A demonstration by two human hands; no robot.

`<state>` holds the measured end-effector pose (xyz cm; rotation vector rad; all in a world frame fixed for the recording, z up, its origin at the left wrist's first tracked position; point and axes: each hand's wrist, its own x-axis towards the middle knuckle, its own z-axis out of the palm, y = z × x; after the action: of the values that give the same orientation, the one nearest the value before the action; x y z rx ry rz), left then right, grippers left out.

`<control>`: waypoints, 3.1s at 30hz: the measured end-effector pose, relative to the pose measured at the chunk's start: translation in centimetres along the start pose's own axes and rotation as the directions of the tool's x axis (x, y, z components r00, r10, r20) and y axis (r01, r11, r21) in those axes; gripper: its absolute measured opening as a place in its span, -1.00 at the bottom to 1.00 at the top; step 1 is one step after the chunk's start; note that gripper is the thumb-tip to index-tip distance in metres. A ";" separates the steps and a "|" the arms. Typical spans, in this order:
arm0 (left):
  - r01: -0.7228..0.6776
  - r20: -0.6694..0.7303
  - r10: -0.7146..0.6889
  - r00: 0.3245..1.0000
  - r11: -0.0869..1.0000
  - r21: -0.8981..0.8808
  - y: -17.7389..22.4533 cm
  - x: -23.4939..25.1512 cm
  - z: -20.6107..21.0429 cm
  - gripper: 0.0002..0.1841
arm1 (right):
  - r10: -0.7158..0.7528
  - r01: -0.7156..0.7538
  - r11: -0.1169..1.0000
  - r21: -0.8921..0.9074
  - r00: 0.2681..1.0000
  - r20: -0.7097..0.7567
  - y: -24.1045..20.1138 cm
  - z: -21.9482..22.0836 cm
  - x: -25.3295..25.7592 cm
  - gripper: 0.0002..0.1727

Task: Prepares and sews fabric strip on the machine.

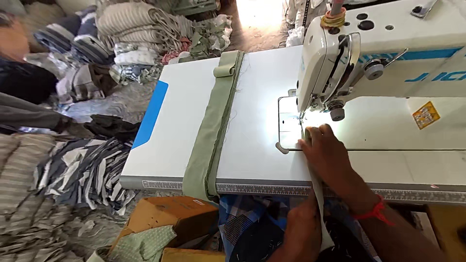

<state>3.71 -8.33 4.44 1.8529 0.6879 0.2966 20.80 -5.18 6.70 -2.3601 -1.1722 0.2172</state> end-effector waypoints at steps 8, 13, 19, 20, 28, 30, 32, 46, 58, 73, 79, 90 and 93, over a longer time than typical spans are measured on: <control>0.057 -0.027 -0.059 0.998 0.996 -0.065 0.9 1.2 -1.6 -0.35 | -0.048 0.049 0.987 -0.155 0.999 0.009 -0.6 0.7 1.7 -0.66; -0.001 -0.093 -0.004 0.996 0.998 -0.059 0.3 1.4 -1.3 -0.43 | -0.029 0.039 0.991 -0.131 0.996 0.078 -0.7 -0.3 -1.0 -0.52; 0.002 -0.098 -0.007 0.995 0.999 -0.052 0.3 1.6 -0.8 -0.41 | -0.045 0.052 0.993 -0.104 0.997 0.065 -0.4 -0.5 -1.3 -0.50; 0.004 -0.097 -0.009 0.995 0.999 -0.045 0.3 1.6 -0.8 -0.42 | -0.053 0.060 0.992 -0.110 0.997 0.061 -0.3 -0.5 -1.3 -0.49; 0.035 -0.091 -0.040 0.995 0.998 -0.058 0.5 1.9 -0.8 -0.43 | -0.077 0.080 0.994 -0.076 0.996 0.048 0.2 -0.2 -1.5 -0.49; 0.031 -0.106 -0.036 0.994 0.998 -0.047 0.5 2.0 -0.6 -0.44 | -0.072 0.077 0.994 -0.076 0.995 0.065 0.3 -0.2 -1.3 -0.49; 0.038 -0.112 -0.045 0.993 0.998 -0.059 0.6 1.9 -0.3 -0.44 | -0.076 0.082 0.994 -0.072 0.994 0.083 0.5 -0.4 -1.1 -0.48; 0.035 -0.086 -0.041 0.995 0.997 -0.072 0.3 1.7 -0.8 -0.44 | -0.075 0.084 0.988 -0.132 0.995 0.069 -0.1 0.1 -1.2 -0.51; -0.008 -0.038 0.004 0.999 0.992 -0.124 -0.7 2.0 -1.4 -0.41 | 0.064 -0.058 0.983 -0.176 0.997 0.030 -1.2 0.4 -1.3 -0.51; 0.003 -0.050 -0.011 0.999 0.986 -0.165 -0.6 0.8 -0.5 -0.42 | -0.028 0.030 0.988 -0.150 0.999 0.015 -0.5 0.2 -2.0 -0.55; -0.002 -0.091 -0.010 0.996 0.992 -0.129 -0.5 0.1 -0.2 -0.44 | -0.061 0.072 0.986 -0.149 0.995 0.072 -0.4 -0.1 -2.1 -0.54; -0.006 -0.031 0.001 1.000 0.991 -0.134 -0.8 1.2 -0.9 -0.42 | -0.033 0.039 0.989 -0.140 0.998 0.044 -0.4 0.2 -1.8 -0.52; -0.019 -0.044 0.012 0.999 0.987 -0.158 -0.8 1.5 -0.8 -0.42 | -0.044 0.049 0.990 -0.129 0.998 0.044 -0.2 0.1 -1.9 -0.52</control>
<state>4.24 -6.70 3.82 1.7054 0.6603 0.3910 19.47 -6.49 6.55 -2.4476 -1.2950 0.1793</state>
